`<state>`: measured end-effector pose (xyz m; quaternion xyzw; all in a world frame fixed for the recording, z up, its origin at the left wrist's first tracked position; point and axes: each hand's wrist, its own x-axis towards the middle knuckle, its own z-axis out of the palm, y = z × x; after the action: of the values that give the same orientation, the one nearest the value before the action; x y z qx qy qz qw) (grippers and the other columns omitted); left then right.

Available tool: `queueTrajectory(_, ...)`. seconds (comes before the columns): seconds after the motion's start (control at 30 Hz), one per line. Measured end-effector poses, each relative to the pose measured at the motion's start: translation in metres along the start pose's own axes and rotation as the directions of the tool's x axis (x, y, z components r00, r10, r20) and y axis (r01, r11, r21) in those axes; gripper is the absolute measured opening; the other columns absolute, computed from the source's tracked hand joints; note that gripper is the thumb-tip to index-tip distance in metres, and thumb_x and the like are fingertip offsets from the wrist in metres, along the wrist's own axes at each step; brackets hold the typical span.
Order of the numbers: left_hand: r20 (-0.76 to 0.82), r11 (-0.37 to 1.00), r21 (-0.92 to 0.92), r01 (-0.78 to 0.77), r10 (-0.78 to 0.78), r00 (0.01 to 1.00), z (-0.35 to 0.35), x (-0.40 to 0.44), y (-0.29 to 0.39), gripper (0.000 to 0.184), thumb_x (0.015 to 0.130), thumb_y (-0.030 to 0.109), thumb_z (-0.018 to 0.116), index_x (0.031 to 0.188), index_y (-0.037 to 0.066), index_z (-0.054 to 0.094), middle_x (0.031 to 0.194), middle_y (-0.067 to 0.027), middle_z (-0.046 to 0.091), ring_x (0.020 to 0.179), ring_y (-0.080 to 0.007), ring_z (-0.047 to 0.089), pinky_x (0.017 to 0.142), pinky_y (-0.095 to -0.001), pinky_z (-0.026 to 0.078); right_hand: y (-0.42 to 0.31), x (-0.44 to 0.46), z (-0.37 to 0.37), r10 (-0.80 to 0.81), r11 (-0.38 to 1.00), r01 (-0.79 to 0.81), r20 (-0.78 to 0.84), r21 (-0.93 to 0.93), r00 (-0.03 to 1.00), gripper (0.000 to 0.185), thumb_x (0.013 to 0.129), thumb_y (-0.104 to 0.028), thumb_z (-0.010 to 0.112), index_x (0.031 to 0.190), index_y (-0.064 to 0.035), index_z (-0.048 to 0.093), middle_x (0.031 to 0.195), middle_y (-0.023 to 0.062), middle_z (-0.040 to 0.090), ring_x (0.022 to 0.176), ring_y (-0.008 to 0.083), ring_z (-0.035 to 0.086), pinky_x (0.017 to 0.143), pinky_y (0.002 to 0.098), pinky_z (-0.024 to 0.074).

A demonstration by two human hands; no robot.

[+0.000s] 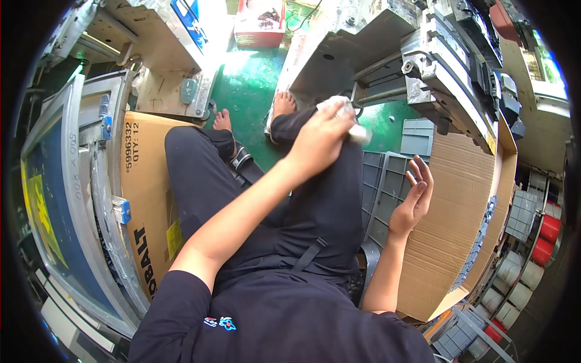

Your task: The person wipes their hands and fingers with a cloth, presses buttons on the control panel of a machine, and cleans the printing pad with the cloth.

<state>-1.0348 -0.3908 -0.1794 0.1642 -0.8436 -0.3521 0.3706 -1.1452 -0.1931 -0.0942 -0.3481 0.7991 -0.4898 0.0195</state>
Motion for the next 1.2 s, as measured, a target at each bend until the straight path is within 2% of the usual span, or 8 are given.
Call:
queueTrajectory(0.1, 0.467, 0.990, -0.086, 0.108, -0.056, 0.882, -0.014, -0.022, 0.045, 0.031, 0.081, -0.001, 0.060, 0.111, 0.002, 0.068, 0.125, -0.0186, 0.066, 0.120, -0.0368, 0.061, 0.104, -0.0438, 0.049, 0.002, 0.001, 0.003, 0.013, 1.000, -0.013, 0.004, 0.024, 1.000, 0.046, 0.113, -0.033, 0.033, 0.137, -0.0004, 0.054, 0.138, 0.0141, 0.060, 0.126, 0.0266, 0.058, 0.102, 0.0404, 0.0461)
queueTrajectory(0.2, 0.432, 0.921, -0.368, 0.128, 0.047, 0.901, -0.015, -0.065, 0.063, 0.030, 0.087, 0.002, 0.061, 0.117, 0.000, 0.067, 0.120, -0.0180, 0.070, 0.112, -0.0390, 0.065, 0.101, -0.0409, 0.051, -0.002, 0.003, 0.009, 0.020, 0.998, -0.022, 0.018, 0.063, 1.000, 0.045, 0.113, -0.032, 0.033, 0.137, -0.0006, 0.054, 0.138, 0.0138, 0.060, 0.125, 0.0265, 0.059, 0.101, 0.0400, 0.0470)
queueTrajectory(0.27, 0.631, 0.532, -0.573, 0.623, -0.198, 0.750, -0.061, -0.037, 0.053, 0.026, 0.095, 0.003, 0.056, 0.118, -0.002, 0.067, 0.115, -0.0131, 0.073, 0.111, -0.0246, 0.069, 0.099, -0.0380, 0.052, -0.013, 0.005, 0.014, 0.074, 0.970, -0.083, 0.047, 0.228, 0.996, 0.047, 0.113, -0.035, 0.032, 0.138, -0.0010, 0.053, 0.137, 0.0167, 0.060, 0.123, 0.0285, 0.060, 0.100, 0.0411, 0.0490)
queueTrajectory(0.33, 0.487, 0.199, -0.769, 0.608, -0.433, 0.758, -0.083, -0.038, 0.022, 0.031, 0.099, 0.008, 0.058, 0.128, -0.001, 0.063, 0.119, -0.0116, 0.071, 0.112, -0.0231, 0.068, 0.096, -0.0381, 0.056, -0.023, 0.004, 0.022, 0.176, 0.868, -0.212, 0.122, 0.449, 0.977, 0.050, 0.112, -0.039, 0.032, 0.140, -0.0013, 0.051, 0.137, 0.0188, 0.060, 0.122, 0.0300, 0.061, 0.099, 0.0419, 0.0502)
queueTrajectory(0.43, 0.251, 0.209, -0.802, 0.560, -0.733, 0.633, -0.140, -0.030, 0.012, 0.043, 0.109, 0.026, 0.043, 0.142, -0.001, 0.049, 0.134, -0.0194, 0.064, 0.116, -0.0330, 0.068, 0.094, -0.0396, 0.059, -0.043, 0.008, 0.044, 0.099, 0.065, -0.587, 0.580, 0.807, 0.808, 0.077, 0.104, -0.062, 0.037, 0.156, -0.0059, 0.032, 0.155, 0.0245, 0.041, 0.141, 0.0379, 0.045, 0.114, 0.0534, 0.0391)
queueTrajectory(0.63, -0.298, 0.577, -0.633, 0.517, -0.797, 0.525, -0.185, -0.070, -0.021, 0.035, 0.109, 0.013, 0.037, 0.136, -0.005, 0.052, 0.129, -0.0198, 0.066, 0.114, -0.0286, 0.069, 0.090, -0.0339, 0.059, -0.094, 0.006, 0.093, -0.131, -0.561, -0.624, 0.686, 0.544, 0.716, 0.090, 0.095, -0.071, 0.046, 0.163, -0.0187, 0.018, 0.170, 0.0165, 0.010, 0.156, 0.0373, 0.011, 0.125, 0.0610, 0.0078)
queueTrajectory(0.97, -0.115, 0.657, 0.231, 0.718, -0.714, 0.690, -0.197, -0.120, 0.019, 0.023, 0.101, 0.008, 0.052, 0.120, -0.004, 0.060, 0.097, -0.0315, 0.066, 0.096, -0.0483, 0.065, 0.078, -0.0437, 0.052, -0.099, -0.007, 0.092, -0.409, -0.586, -0.746, 0.680, 0.316, 0.609, 0.091, 0.094, -0.077, 0.040, 0.164, -0.0271, 0.011, 0.171, 0.0110, 0.002, 0.155, 0.0450, 0.003, 0.117, 0.0746, 0.0119)
queueTrajectory(1.2, -0.158, 0.761, -0.060, 0.646, -0.646, 0.747, -0.180, -0.101, 0.039, 0.024, 0.103, 0.007, 0.051, 0.123, -0.003, 0.060, 0.101, -0.0195, 0.069, 0.090, -0.0227, 0.071, 0.079, -0.0342, 0.054, -0.079, -0.025, 0.107, -0.150, -0.157, -0.943, 0.937, 0.292, 0.315, 0.104, 0.088, -0.088, 0.027, 0.165, -0.0230, 0.001, 0.170, 0.0110, -0.011, 0.152, 0.0460, 0.017, 0.108, 0.0722, 0.0349)
